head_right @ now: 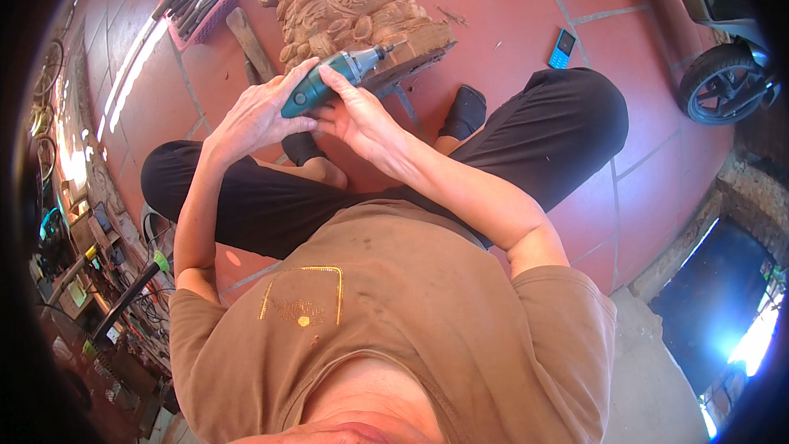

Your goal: The person uses a handheld rotary tool to carve details into a large wooden sculpture. They hold the tool with both hands and guide it along the surface of the wood, removing material to refine the design.

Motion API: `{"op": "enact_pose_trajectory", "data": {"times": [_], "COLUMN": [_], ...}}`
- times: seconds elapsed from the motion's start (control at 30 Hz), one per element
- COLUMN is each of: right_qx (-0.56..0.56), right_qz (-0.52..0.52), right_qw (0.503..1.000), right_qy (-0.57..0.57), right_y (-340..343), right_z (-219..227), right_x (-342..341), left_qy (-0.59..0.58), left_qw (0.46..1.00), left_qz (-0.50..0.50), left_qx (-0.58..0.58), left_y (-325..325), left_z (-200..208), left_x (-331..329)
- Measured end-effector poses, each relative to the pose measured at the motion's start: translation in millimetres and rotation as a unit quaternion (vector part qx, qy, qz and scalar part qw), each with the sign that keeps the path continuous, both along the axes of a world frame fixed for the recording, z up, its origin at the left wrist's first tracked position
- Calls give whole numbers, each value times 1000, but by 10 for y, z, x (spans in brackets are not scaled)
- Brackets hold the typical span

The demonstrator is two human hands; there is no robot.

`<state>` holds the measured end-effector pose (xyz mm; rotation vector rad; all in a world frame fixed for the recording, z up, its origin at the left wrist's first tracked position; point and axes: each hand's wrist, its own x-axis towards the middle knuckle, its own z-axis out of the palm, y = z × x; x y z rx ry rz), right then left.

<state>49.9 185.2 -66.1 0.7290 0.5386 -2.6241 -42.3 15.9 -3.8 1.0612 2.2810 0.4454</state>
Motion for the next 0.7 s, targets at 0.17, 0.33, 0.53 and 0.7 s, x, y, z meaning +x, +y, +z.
{"op": "enact_pose_trajectory", "data": {"times": [0.17, 0.33, 0.53, 0.7], "right_qx": [-2, -8, -9, -10], "right_qz": [4, 9, 4, 2], "right_qw": [1000, 1000, 1000, 1000], "right_qy": [2, 2, -7, -11], "right_y": [9, 15, 0, 6], "right_z": [7, 3, -14, 8], "right_x": [36, 73, 95, 116], "left_qy": [-8, -8, -2, -17], "left_qw": [1000, 1000, 1000, 1000], "left_qz": [-7, -13, -20, -21], "left_qx": [-11, 6, 18, -11], "left_y": [24, 8, -6, 12], "left_z": [31, -4, -25, -18], "left_x": [6, 15, 18, 12]}}
